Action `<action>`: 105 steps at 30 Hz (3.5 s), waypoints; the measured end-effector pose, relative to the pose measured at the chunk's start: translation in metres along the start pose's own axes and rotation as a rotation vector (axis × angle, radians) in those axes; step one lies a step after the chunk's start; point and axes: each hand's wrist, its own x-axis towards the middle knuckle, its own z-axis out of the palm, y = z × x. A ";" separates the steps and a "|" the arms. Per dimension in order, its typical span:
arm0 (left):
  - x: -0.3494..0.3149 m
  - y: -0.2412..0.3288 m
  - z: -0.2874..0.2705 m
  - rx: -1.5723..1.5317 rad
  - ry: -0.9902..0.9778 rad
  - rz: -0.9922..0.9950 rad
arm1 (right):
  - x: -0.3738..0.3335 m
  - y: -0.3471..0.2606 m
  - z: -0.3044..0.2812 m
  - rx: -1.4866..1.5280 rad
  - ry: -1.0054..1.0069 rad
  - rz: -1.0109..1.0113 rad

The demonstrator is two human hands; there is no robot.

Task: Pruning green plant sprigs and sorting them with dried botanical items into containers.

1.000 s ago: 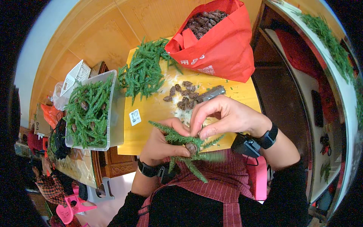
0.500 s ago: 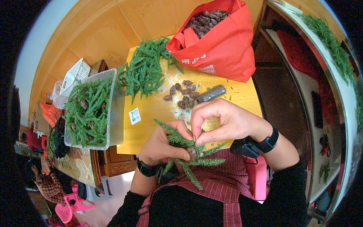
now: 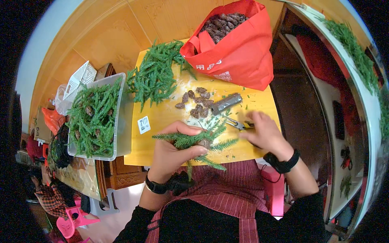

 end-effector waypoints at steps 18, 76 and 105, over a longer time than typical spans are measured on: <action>0.004 0.001 -0.025 -0.292 -0.218 -0.143 | -0.048 0.007 -0.038 0.756 -0.077 0.216; 0.010 0.013 -0.016 0.140 -0.013 0.079 | -0.034 -0.068 -0.091 0.328 -0.115 -0.213; 0.010 0.005 -0.004 0.735 0.115 0.515 | -0.027 -0.071 -0.091 0.058 0.055 -0.370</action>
